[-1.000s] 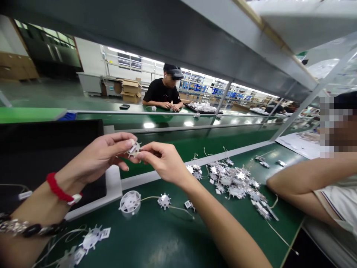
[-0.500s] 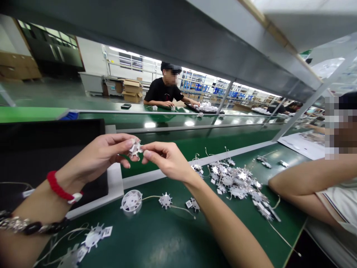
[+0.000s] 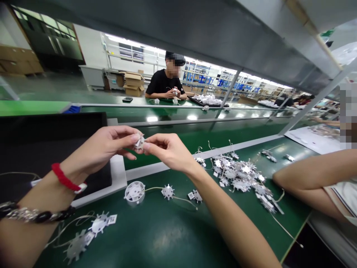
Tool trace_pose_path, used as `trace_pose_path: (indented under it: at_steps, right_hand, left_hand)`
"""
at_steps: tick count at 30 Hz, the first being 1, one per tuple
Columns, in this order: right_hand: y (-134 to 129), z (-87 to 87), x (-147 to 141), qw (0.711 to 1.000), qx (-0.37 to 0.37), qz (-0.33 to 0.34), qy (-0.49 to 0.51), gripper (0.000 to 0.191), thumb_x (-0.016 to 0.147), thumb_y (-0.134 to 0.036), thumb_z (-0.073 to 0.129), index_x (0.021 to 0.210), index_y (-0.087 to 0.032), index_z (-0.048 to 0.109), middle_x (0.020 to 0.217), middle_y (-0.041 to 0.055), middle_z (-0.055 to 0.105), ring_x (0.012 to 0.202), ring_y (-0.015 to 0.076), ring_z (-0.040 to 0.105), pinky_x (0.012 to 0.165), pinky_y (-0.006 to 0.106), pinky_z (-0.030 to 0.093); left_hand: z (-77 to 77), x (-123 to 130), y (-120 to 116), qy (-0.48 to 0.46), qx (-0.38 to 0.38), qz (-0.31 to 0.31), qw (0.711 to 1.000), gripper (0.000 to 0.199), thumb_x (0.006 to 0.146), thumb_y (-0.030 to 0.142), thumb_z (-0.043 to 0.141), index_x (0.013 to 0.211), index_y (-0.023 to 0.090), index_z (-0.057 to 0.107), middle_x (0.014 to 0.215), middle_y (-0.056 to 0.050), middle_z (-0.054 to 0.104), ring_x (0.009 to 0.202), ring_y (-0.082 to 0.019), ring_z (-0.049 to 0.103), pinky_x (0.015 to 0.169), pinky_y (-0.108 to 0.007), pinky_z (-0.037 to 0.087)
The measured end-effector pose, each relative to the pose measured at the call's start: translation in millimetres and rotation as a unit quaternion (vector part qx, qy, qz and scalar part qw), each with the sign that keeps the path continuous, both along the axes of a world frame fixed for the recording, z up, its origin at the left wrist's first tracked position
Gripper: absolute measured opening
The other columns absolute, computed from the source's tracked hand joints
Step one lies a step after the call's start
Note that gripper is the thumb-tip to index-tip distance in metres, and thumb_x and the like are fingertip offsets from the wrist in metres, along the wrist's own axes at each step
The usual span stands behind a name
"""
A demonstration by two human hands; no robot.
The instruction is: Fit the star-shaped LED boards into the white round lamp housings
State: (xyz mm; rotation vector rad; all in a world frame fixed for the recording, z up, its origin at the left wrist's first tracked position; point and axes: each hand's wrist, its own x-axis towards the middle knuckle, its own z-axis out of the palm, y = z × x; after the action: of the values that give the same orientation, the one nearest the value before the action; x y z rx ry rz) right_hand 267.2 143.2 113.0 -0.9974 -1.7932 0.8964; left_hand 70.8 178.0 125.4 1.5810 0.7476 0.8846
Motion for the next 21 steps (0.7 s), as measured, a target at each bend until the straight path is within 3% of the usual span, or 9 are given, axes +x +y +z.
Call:
trace_pose_path:
  at_steps: [6, 9, 12, 15, 18, 21]
  right_hand:
    - [8, 1.7, 11, 0.994, -0.001, -0.093, -0.062, 0.024, 0.087, -0.035, 0.065, 0.077, -0.014, 0.072, 0.069, 0.0036, 0.071, 0.053, 0.0108, 0.049, 0.051, 0.026, 0.035]
    - [11, 2.0, 17, 0.991, -0.005, -0.119, -0.061, 0.028, 0.087, -0.038, 0.064, 0.076, -0.014, 0.071, 0.067, 0.0029, 0.069, 0.048, 0.0084, 0.039, 0.047, 0.026, 0.028]
    - [12, 0.5, 17, 0.991, -0.015, -0.115, -0.063, 0.028, 0.088, -0.039, 0.063, 0.077, -0.014, 0.070, 0.068, 0.0026, 0.068, 0.047, 0.0076, 0.037, 0.046, 0.025, 0.027]
    - [12, -1.0, 15, 0.992, -0.034, -0.093, -0.072, 0.028, 0.089, -0.039, 0.063, 0.079, -0.014, 0.070, 0.069, 0.0023, 0.068, 0.050, 0.0078, 0.039, 0.047, 0.024, 0.029]
    - [11, -0.7, 16, 0.992, -0.070, -0.049, -0.093, 0.026, 0.088, -0.039, 0.065, 0.078, -0.015, 0.070, 0.063, -0.0005, 0.063, 0.050, 0.0080, 0.043, 0.047, 0.023, 0.031]
    - [10, -0.8, 18, 0.981, -0.141, 0.024, -0.130, 0.025, 0.086, -0.039, 0.069, 0.080, -0.015, 0.071, 0.055, -0.0022, 0.060, 0.047, 0.0085, 0.048, 0.042, 0.021, 0.032]
  left_hand:
    - [-7.5, -9, 9, 0.188, 0.059, -0.025, 0.980, 0.059, 0.083, 0.058, 0.067, 0.124, 0.017, 0.059, 0.113, -0.011, 0.068, 0.101, -0.028, 0.067, 0.082, -0.037, 0.057]
    - [-8.1, -17, 7, 0.326, 0.069, -0.105, 0.937, 0.058, 0.078, 0.049, 0.076, 0.127, 0.022, 0.061, 0.121, -0.009, 0.067, 0.109, -0.030, 0.063, 0.087, -0.036, 0.052]
    - [-12.9, -16, 0, 0.432, 0.054, -0.184, 0.881, 0.073, 0.067, 0.042, 0.086, 0.133, 0.026, 0.060, 0.124, -0.009, 0.067, 0.110, -0.033, 0.063, 0.087, -0.037, 0.051]
    - [-24.4, -4, -7, 0.500, 0.061, -0.204, 0.839, 0.085, 0.058, 0.036, 0.089, 0.136, 0.022, 0.058, 0.121, -0.014, 0.068, 0.104, -0.039, 0.064, 0.080, -0.040, 0.050]
    - [-33.8, 7, -11, 0.534, 0.079, -0.199, 0.818, 0.067, 0.057, 0.032, 0.086, 0.120, 0.019, 0.068, 0.110, -0.015, 0.070, 0.093, -0.040, 0.066, 0.067, -0.037, 0.047]
    - [-32.4, 6, -11, 0.527, 0.100, -0.184, 0.824, 0.043, 0.063, 0.032, 0.076, 0.104, 0.019, 0.069, 0.096, -0.012, 0.069, 0.082, -0.035, 0.065, 0.060, -0.033, 0.042]
